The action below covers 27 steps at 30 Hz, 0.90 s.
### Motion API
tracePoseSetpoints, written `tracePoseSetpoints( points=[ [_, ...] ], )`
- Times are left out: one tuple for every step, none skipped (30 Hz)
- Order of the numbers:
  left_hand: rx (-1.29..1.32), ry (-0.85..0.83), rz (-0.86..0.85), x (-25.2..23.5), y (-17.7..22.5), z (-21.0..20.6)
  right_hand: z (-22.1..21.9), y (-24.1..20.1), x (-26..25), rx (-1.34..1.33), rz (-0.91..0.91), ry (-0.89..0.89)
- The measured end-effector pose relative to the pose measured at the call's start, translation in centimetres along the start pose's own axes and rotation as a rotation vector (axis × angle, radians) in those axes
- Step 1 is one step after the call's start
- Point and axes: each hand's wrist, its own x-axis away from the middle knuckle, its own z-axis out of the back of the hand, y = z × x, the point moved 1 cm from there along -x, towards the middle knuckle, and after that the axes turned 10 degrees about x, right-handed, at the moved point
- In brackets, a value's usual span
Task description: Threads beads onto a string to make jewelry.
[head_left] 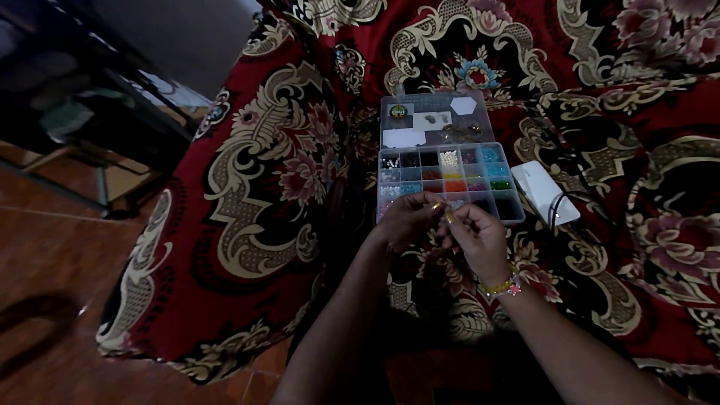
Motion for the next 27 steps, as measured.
tracePoseSetpoints(
  points=[
    [-0.003, -0.001, 0.0, 0.0, 0.0, 0.0, 0.0, 0.0, 0.0, -0.002, 0.003, -0.003],
    [-0.006, 0.001, 0.001, 0.0, 0.1, 0.0, 0.0, 0.0, 0.0, -0.005, 0.007, -0.006],
    [-0.011, 0.005, 0.004, 0.0, 0.1, 0.0, 0.0, 0.1, 0.0, -0.009, 0.012, -0.009],
    [-0.017, 0.011, 0.006, 0.1, 0.1, -0.1, 0.0, 0.1, 0.0, -0.01, 0.016, -0.01],
    [-0.021, 0.015, 0.008, 0.1, 0.2, -0.1, 0.0, 0.1, 0.0, -0.011, 0.019, -0.011],
    [-0.025, 0.016, 0.007, 0.1, 0.2, -0.2, 0.0, 0.1, 0.0, -0.014, 0.021, -0.011],
    [-0.033, 0.016, 0.004, 0.2, 0.3, -0.3, 0.0, 0.1, 0.0, -0.018, 0.02, -0.01],
    [-0.042, 0.014, 0.0, 0.2, 0.4, -0.3, 0.0, 0.2, 0.0, -0.019, 0.017, -0.01],
    [-0.053, 0.006, -0.008, 0.2, 0.5, -0.3, 0.0, 0.1, 0.0, -0.019, 0.014, -0.011],
    [-0.065, -0.004, -0.018, 0.3, 0.5, -0.2, 0.0, 0.1, 0.0, -0.018, 0.011, -0.011],
    [-0.076, -0.008, -0.027, 0.3, 0.6, -0.2, 0.0, 0.0, 0.0, -0.018, 0.009, -0.011],
    [-0.093, -0.006, -0.034, 0.4, 0.7, -0.3, 0.0, 0.0, -0.1, -0.019, 0.008, -0.014],
    [-0.109, -0.005, -0.043, 0.4, 0.7, -0.3, 0.0, 0.1, -0.1, -0.016, 0.008, -0.018],
    [-0.124, -0.01, -0.054, 0.4, 0.7, -0.2, 0.0, 0.1, -0.1, -0.012, 0.007, -0.024],
    [-0.135, -0.019, -0.064, 0.4, 0.7, -0.1, 0.0, 0.1, -0.1, -0.009, 0.004, -0.032],
    [-0.143, -0.03, -0.075, 0.4, 0.7, 0.1, 0.1, 0.1, -0.1, -0.007, 0.0, -0.041],
    [-0.15, -0.036, -0.084, 0.4, 0.7, 0.1, 0.1, 0.2, -0.1, -0.009, -0.004, -0.049],
    [-0.153, -0.037, -0.09, 0.4, 0.8, 0.2, 0.1, 0.2, -0.1, -0.007, -0.01, -0.056],
    [-0.157, -0.035, -0.092, 0.4, 0.8, 0.2, 0.1, 0.2, -0.1, -0.007, -0.019, -0.06],
    [-0.16, -0.031, -0.093, 0.5, 0.9, 0.2, 0.1, 0.2, -0.1, -0.009, -0.03, -0.065],
    [-0.162, -0.022, -0.097, 0.5, 0.9, 0.2, 0.1, 0.1, -0.2, -0.013, -0.042, -0.073],
    [-0.168, -0.01, -0.103, 0.5, 0.9, 0.1, 0.1, 0.1, -0.2, -0.017, -0.054, -0.086],
    [-0.179, 0.005, -0.112, 0.5, 1.0, 0.1, 0.1, 0.0, -0.2, -0.023, -0.067, -0.097],
    [-0.196, 0.02, -0.123, 0.5, 1.0, 0.1, 0.1, 0.0, -0.2, -0.032, -0.082, -0.106],
    [-0.216, 0.026, -0.138, 0.6, 1.0, 0.1, 0.1, 0.0, -0.2, -0.042, -0.098, -0.113],
    [-0.229, 0.022, -0.155, 0.6, 1.1, 0.2, 0.1, 0.0, -0.3, -0.052, -0.113, -0.117],
    [-0.242, 0.018, -0.169, 0.6, 1.1, 0.2, 0.1, 0.0, -0.3, -0.062, -0.125, -0.121]
  ],
)
